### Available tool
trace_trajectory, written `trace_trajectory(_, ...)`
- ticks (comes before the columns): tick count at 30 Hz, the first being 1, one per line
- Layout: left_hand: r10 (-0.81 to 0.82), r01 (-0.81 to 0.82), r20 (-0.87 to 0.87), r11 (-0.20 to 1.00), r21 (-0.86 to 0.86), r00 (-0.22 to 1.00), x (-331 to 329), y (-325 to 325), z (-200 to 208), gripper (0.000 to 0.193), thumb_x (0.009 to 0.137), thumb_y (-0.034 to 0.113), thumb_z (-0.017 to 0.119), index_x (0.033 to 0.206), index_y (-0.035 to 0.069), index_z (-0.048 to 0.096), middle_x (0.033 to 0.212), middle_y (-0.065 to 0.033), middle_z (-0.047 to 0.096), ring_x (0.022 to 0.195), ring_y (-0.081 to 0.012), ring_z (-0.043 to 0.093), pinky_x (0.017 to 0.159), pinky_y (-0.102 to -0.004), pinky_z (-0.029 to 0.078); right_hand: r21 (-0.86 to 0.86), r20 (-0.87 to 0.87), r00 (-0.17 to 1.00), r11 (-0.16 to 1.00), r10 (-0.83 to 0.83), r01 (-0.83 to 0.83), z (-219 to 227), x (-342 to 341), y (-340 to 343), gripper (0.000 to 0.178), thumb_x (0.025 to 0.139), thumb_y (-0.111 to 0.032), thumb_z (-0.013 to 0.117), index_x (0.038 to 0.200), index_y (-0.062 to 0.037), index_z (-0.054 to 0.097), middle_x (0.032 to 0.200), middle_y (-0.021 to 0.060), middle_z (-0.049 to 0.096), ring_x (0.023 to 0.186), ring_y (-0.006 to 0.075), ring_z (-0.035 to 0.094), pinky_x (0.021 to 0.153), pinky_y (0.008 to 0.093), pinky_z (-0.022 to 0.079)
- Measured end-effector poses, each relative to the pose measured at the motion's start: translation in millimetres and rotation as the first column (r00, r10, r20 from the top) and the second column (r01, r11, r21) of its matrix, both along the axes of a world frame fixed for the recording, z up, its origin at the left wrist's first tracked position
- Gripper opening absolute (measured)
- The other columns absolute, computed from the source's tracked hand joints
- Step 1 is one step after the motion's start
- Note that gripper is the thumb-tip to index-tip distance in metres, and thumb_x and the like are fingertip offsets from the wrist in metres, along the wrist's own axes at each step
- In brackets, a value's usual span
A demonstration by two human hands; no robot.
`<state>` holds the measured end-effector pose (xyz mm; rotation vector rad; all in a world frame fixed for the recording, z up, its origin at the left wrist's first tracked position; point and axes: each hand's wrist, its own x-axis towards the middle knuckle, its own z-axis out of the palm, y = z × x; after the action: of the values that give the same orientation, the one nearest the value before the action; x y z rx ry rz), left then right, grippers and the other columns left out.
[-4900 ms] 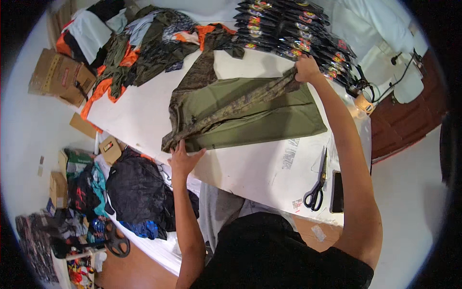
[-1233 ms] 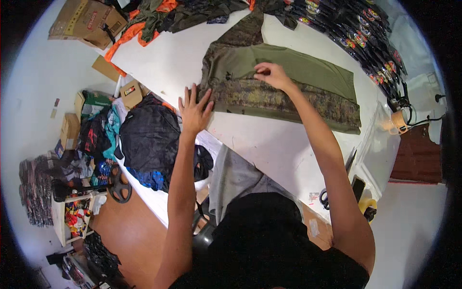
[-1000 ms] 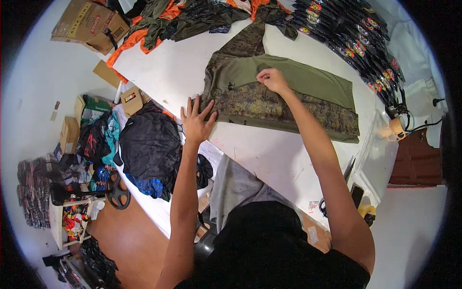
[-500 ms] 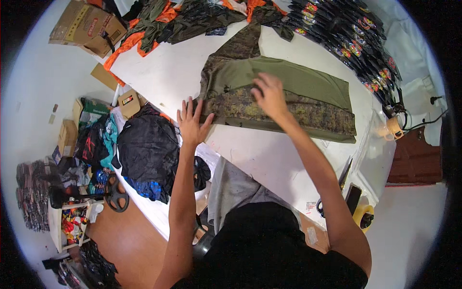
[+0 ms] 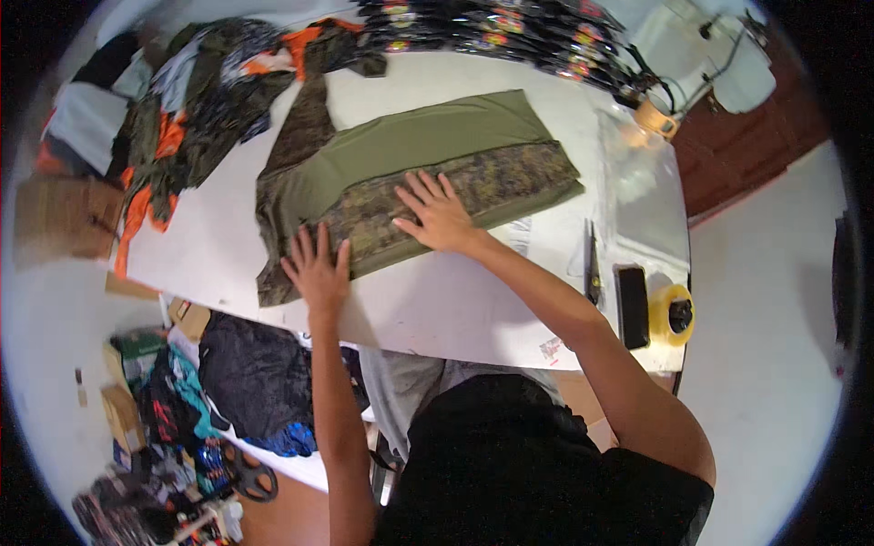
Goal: Cutting and folding a camouflage shirt on a table.
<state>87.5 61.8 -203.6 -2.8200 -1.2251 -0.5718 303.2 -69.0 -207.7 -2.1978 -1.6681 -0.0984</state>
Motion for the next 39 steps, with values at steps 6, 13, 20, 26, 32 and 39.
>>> trace_trajectory(6, -0.042, 0.038, -0.076, 0.998, -0.058, 0.996, -21, 21, 5, 0.059, 0.091, 0.053, 0.041, 0.140, 0.021, 0.039, 0.147, -0.0130, 0.029, 0.136, -0.0340, 0.024, 0.108, -0.0578, 0.011, -0.118, 0.041, 0.948, 0.941, -0.315, 0.318, 8, 62, -67, 0.077, 0.087, -0.065, 0.037, 0.142, -0.0113, 0.032, 0.151, 0.0152, 0.018, 0.140, 0.0312, 0.012, 0.112, 0.0505, 0.007)
trace_trajectory(13, -0.123, 0.114, -0.122, 0.991, -0.076, 0.985, -56, 32, 7, 0.057, 0.091, 0.051, 0.042, 0.141, 0.022, 0.038, 0.147, -0.0140, 0.029, 0.137, -0.0333, 0.023, 0.108, -0.0572, 0.011, -0.185, 0.015, 0.914, 0.897, -0.406, 0.402, 5, 33, -108, 0.083, 0.085, -0.066, 0.039, 0.144, -0.0091, 0.026, 0.151, 0.0188, 0.013, 0.140, 0.0363, 0.009, 0.110, 0.0553, 0.004)
trace_trajectory(20, -0.201, 0.188, -0.147, 0.977, -0.098, 0.968, -91, 57, 17, 0.056, 0.092, 0.047, 0.044, 0.141, 0.019, 0.038, 0.149, -0.0130, 0.027, 0.138, -0.0339, 0.020, 0.109, -0.0541, 0.013, -0.090, 0.022, 0.871, 0.867, -0.490, 0.490, 8, 12, -139, 0.083, 0.083, -0.065, 0.044, 0.141, -0.0061, 0.032, 0.149, 0.0212, 0.018, 0.139, 0.0373, 0.013, 0.110, 0.0542, 0.006)
trace_trajectory(26, -0.233, 0.233, -0.015, 0.970, 0.064, 0.972, -67, 43, 14, 0.054, 0.090, 0.041, 0.051, 0.137, 0.017, 0.042, 0.148, -0.0150, 0.027, 0.137, -0.0351, 0.022, 0.109, -0.0543, 0.015, -0.014, 0.032, 0.885, 0.885, -0.464, 0.465, 22, 15, -122, 0.076, 0.085, -0.057, 0.049, 0.138, -0.0039, 0.037, 0.146, 0.0214, 0.024, 0.138, 0.0366, 0.015, 0.111, 0.0526, 0.009)
trace_trajectory(32, -0.223, 0.224, 0.031, 0.974, -0.026, 0.974, -26, 11, 10, 0.058, 0.091, 0.051, 0.045, 0.137, 0.016, 0.042, 0.144, -0.0158, 0.033, 0.134, -0.0357, 0.027, 0.108, -0.0546, 0.016, 0.037, 0.215, 0.945, 0.969, -0.248, 0.246, 17, 29, -100, 0.067, 0.087, -0.056, 0.048, 0.131, -0.0053, 0.046, 0.141, 0.0205, 0.036, 0.131, 0.0351, 0.032, 0.105, 0.0528, 0.024)
trace_trajectory(39, 0.037, -0.037, 0.012, 0.999, -0.003, 0.999, -75, 54, 0, 0.061, 0.090, 0.054, 0.043, 0.135, 0.014, 0.044, 0.141, -0.0194, 0.037, 0.133, -0.0364, 0.029, 0.107, -0.0552, 0.019, -0.106, 0.076, 0.923, 0.918, -0.377, 0.383, 12, 55, -120, 0.068, 0.089, -0.054, 0.044, 0.139, -0.0086, 0.037, 0.147, 0.0175, 0.028, 0.137, 0.0339, 0.021, 0.112, 0.0482, 0.011)
